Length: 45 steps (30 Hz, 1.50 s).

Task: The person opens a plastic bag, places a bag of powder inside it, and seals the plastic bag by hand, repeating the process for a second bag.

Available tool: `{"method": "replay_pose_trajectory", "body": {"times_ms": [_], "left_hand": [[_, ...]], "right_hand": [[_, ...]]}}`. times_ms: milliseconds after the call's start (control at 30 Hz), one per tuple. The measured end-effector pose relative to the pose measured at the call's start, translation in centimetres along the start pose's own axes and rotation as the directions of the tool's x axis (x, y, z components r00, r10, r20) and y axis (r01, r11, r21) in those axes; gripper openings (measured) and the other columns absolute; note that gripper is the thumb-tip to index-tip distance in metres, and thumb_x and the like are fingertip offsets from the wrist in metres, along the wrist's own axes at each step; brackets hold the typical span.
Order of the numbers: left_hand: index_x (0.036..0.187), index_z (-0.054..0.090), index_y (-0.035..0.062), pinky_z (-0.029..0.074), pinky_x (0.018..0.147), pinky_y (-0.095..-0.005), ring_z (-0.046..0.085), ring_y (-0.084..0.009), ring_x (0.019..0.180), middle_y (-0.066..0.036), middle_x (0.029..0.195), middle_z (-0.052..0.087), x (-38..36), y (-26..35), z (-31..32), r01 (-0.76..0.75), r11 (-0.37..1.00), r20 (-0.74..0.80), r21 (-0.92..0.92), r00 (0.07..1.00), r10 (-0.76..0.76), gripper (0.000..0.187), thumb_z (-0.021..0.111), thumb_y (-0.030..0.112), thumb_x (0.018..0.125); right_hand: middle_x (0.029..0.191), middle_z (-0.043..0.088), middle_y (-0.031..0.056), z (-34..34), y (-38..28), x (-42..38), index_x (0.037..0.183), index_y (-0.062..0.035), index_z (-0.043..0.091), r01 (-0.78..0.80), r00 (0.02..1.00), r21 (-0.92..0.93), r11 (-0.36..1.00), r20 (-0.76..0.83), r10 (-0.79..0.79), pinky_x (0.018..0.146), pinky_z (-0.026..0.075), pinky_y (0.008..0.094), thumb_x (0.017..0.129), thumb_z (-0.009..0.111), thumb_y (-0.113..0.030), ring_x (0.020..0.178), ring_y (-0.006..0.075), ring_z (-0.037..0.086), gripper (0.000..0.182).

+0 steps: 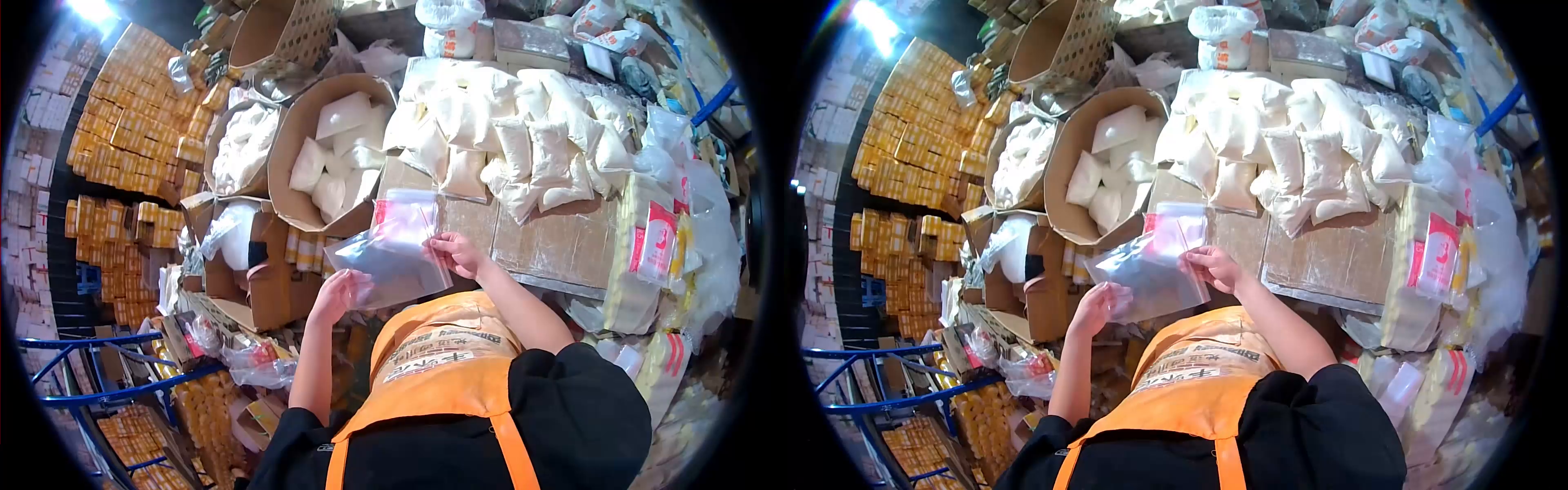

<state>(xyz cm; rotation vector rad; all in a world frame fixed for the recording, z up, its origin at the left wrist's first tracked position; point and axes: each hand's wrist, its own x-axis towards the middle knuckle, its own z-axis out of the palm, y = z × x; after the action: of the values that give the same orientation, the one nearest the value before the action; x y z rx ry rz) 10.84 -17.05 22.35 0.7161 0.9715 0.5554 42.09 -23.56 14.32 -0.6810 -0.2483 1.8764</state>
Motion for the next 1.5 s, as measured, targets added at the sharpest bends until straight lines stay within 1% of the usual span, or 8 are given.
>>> {"method": "replay_pose_trajectory", "body": {"times_ms": [100,167,400,567,833,1367,1433,1500], "left_hand": [[0.105,0.058,0.002,0.048,0.071,-0.0258,0.059,-0.0124,0.08,-0.004,0.09,0.061,0.5,-0.7,-1.9,0.018,0.858,-0.489,0.513,0.827,0.276,0.021,0.059,0.018,0.091],[0.103,0.058,0.0026,0.046,0.067,-0.0232,0.056,-0.008,0.077,-0.004,0.09,0.061,1.0,-1.0,-2.3,-0.308,0.628,-0.269,0.714,0.708,0.653,0.016,0.058,0.013,0.091],[0.091,0.062,-0.0018,0.048,0.06,-0.0232,0.057,-0.0076,0.068,-0.003,0.075,0.062,-1.5,-0.3,7.6,-0.401,0.778,0.081,0.484,0.905,0.417,0.019,0.065,0.017,0.089],[0.079,0.057,0.0008,0.054,0.05,-0.0257,0.063,-0.0114,0.06,-0.006,0.071,0.063,1.1,-3.5,5.1,-0.209,0.819,0.13,0.534,0.978,0.165,0.029,0.071,0.026,0.084],[0.084,0.057,0.003,0.055,0.056,-0.0279,0.064,-0.0158,0.064,-0.005,0.073,0.059,-0.5,-6.7,6.5,-0.031,0.912,0.438,0.41,0.883,-0.167,0.027,0.051,0.027,0.097],[0.081,0.052,0.0049,0.043,0.055,-0.024,0.051,-0.0105,0.058,-0.002,0.065,0.051,-7.1,-11.5,15.5,-0.297,0.89,0.656,0.346,0.755,-0.003,0.029,0.042,0.023,0.101],[0.077,0.053,0.0033,0.044,0.052,-0.0248,0.051,-0.0104,0.056,-0.002,0.063,0.052,-8.3,-12.3,17.8,-0.328,0.869,0.604,0.371,0.796,0.043,0.028,0.044,0.019,0.098],[0.074,0.054,0.0026,0.044,0.049,-0.0244,0.053,-0.0101,0.054,-0.003,0.062,0.054,-9.4,-13.0,20.1,-0.366,0.827,0.588,0.427,0.807,0.053,0.028,0.045,0.016,0.097]], "right_hand": [[0.091,0.066,0.0054,2.4,-0.3,-0.8,0.098,-0.0033,0.061,0.0,0.999,-0.051,0.999,-0.038,-0.002,0.073,0.053,0.0267,0.092,0.058,-0.011,0.081,0.0135,0.064,0.01],[0.082,0.063,0.0016,3.6,0.5,-0.7,0.092,-0.0054,0.061,0.083,0.994,-0.026,0.996,0.074,-0.081,0.065,0.052,0.024,0.092,0.059,-0.014,0.072,0.01,0.062,0.009],[0.097,0.066,0.0079,7.9,6.8,1.4,0.101,-0.0031,0.063,0.096,0.994,-0.176,0.98,0.061,-0.086,0.083,0.053,0.0329,0.089,0.06,-0.012,0.089,0.0185,0.065,0.015],[0.078,0.064,0.0012,6.7,10.5,0.7,0.085,-0.004,0.064,0.133,0.948,-0.554,0.822,-0.17,-0.268,0.061,0.046,0.0244,0.075,0.06,0.004,0.067,0.0101,0.058,0.013],[0.07,0.059,0.0001,8.1,13.4,-7.5,0.073,-0.006,0.057,0.158,0.867,-0.557,0.816,-0.318,-0.385,0.054,0.043,0.024,0.079,0.062,-0.001,0.06,0.01,0.055,0.01],[0.085,0.061,0.006,7.6,9.8,-22.1,0.088,-0.0069,0.053,0.289,0.949,-0.192,0.938,-0.07,-0.307,0.074,0.05,0.028,0.092,0.052,-0.012,0.078,0.0163,0.06,0.006],[0.085,0.062,0.0066,6.6,10.0,-23.5,0.089,-0.0057,0.054,0.313,0.934,-0.222,0.923,-0.106,-0.342,0.071,0.05,0.0278,0.09,0.048,-0.009,0.076,0.0164,0.061,0.007],[0.078,0.062,0.0056,6.2,9.4,-24.9,0.087,-0.0023,0.056,0.261,0.888,-0.66,0.705,-0.123,-0.443,0.065,0.049,0.0265,0.086,0.044,-0.005,0.071,0.0141,0.06,0.013]]}}
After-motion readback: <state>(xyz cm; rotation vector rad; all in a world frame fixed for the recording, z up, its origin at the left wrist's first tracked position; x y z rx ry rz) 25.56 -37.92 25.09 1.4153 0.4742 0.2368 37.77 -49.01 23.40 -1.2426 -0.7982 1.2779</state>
